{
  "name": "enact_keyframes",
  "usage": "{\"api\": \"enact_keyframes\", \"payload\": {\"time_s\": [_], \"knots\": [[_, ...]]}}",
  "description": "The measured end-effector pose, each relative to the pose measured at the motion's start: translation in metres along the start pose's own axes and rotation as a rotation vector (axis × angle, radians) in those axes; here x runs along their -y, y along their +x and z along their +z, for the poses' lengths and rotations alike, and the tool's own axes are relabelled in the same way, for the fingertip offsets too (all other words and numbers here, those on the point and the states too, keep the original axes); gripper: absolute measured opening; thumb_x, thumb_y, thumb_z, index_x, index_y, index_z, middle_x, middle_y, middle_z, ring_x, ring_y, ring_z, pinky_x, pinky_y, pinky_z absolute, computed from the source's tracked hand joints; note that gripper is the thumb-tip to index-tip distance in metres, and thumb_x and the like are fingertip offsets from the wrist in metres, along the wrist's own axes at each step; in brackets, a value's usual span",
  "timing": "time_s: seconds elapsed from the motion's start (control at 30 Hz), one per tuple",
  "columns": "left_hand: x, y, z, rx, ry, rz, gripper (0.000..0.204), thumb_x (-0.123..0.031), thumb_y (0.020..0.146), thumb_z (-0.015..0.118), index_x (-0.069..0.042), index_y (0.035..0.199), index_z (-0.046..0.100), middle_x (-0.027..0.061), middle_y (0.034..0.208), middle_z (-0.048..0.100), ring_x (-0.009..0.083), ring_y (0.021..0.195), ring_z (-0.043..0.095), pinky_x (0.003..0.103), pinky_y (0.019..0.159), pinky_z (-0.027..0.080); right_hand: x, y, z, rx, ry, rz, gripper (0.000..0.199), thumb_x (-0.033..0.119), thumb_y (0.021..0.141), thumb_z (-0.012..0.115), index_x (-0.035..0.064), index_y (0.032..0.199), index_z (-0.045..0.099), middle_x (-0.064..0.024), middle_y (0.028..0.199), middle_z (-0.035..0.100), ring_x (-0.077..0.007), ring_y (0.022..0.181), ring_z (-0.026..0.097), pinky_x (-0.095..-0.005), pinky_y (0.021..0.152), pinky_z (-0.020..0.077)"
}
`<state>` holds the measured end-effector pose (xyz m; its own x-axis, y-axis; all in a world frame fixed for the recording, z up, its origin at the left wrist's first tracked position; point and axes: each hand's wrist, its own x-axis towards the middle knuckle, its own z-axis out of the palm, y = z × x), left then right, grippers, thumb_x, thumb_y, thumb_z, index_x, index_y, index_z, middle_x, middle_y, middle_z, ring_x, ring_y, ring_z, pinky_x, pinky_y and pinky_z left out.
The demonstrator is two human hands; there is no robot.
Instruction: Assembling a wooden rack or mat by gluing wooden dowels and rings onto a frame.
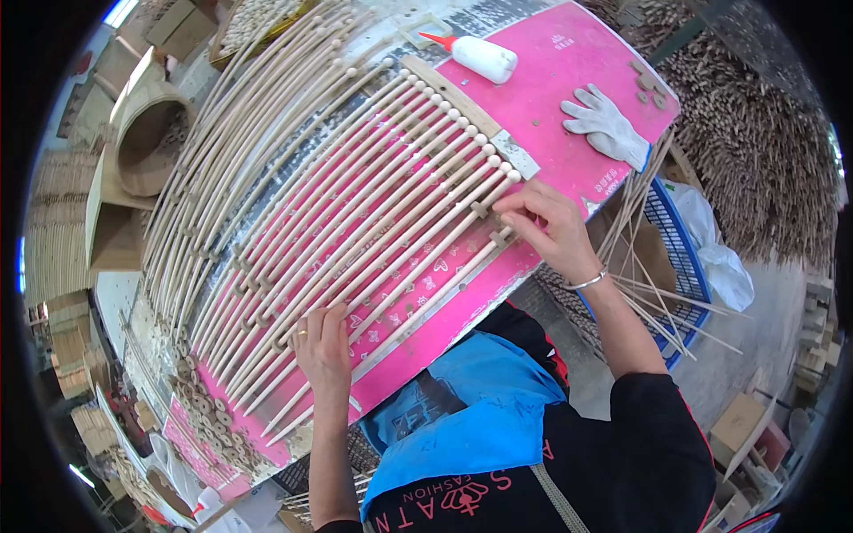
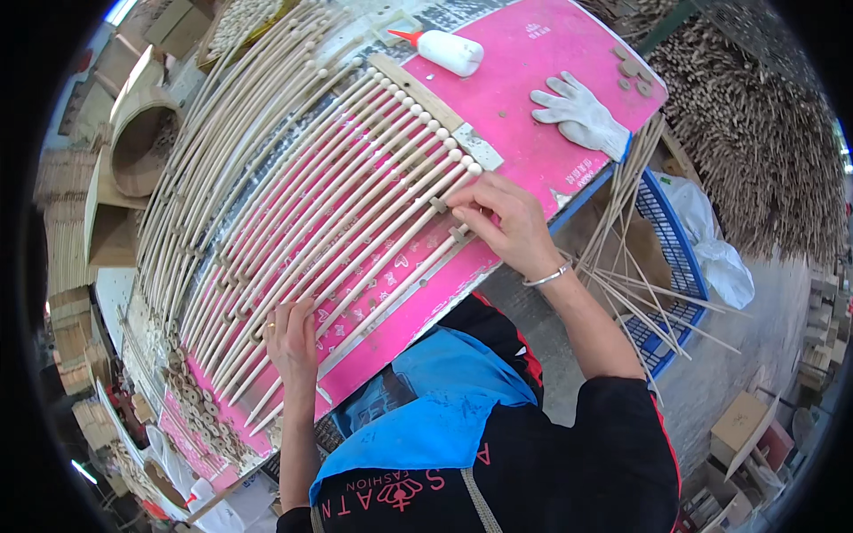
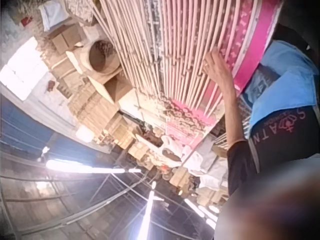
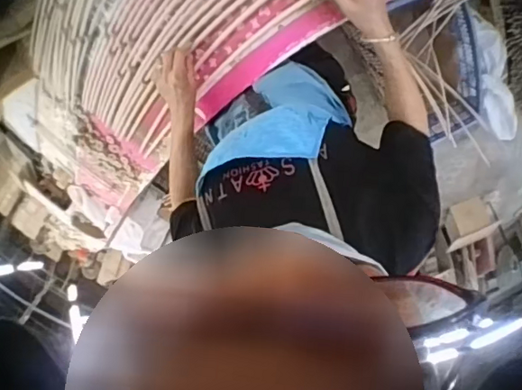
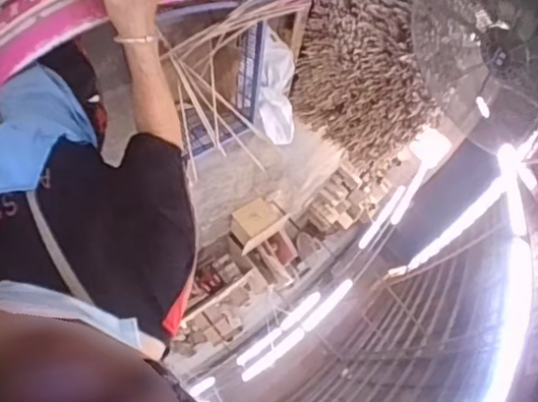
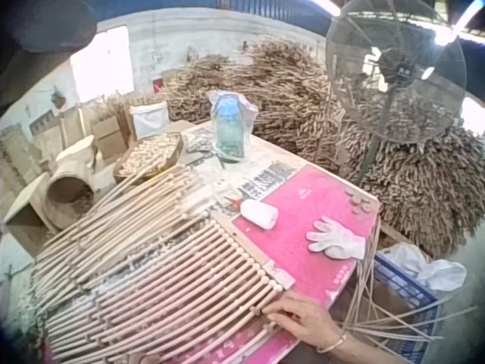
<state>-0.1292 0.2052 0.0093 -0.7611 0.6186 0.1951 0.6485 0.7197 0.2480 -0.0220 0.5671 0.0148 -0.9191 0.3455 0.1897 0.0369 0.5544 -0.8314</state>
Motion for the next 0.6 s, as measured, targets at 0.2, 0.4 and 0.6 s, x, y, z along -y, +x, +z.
{"api": "enact_keyframes", "payload": {"time_s": [0.2, 0.4, 0.6], "knots": [[0.003, -0.006, -0.028, -0.09, 0.033, 0.051, 0.021, 0.001, 0.087, 0.072, -0.004, 0.107, 0.07, 0.0113, 0.1, 0.063, 0.0301, 0.094, 0.06, 0.042, 0.082, 0.048, 0.032, -0.019, 0.026, 0.159, 0.12, -0.109, 0.013, 0.009, 0.094, 0.072, 0.0029, 0.105, 0.076, -0.009, 0.083, 0.07, -0.0183, 0.073, 0.066, -0.0309, 0.066, 0.0487], [-0.029, -0.016, -0.064, -0.138, 0.03, 0.141, 0.031, 0.003, 0.079, 0.076, -0.005, 0.109, 0.074, 0.0088, 0.096, 0.061, 0.0268, 0.086, 0.06, 0.039, 0.074, 0.049, 0.071, -0.026, 0.087, 0.379, 1.083, 0.408, 0.04, 0.023, 0.105, 0.065, 0.0039, 0.14, 0.059, 0.0029, 0.09, 0.065, -0.0041, 0.077, 0.059, -0.0201, 0.066, 0.0469], [-0.011, -0.032, -0.092, -0.165, 0.052, -0.057, 0.046, -0.011, 0.086, 0.075, -0.008, 0.132, 0.068, 0.0097, 0.119, 0.066, 0.0309, 0.111, 0.062, 0.046, 0.097, 0.042, 0.064, -0.01, 0.086, 0.203, 1.099, 0.431, 0.037, 0.035, 0.11, 0.055, 0.0018, 0.105, 0.071, -0.0009, 0.078, 0.066, -0.0071, 0.069, 0.063, -0.0226, 0.064, 0.0524]]}}
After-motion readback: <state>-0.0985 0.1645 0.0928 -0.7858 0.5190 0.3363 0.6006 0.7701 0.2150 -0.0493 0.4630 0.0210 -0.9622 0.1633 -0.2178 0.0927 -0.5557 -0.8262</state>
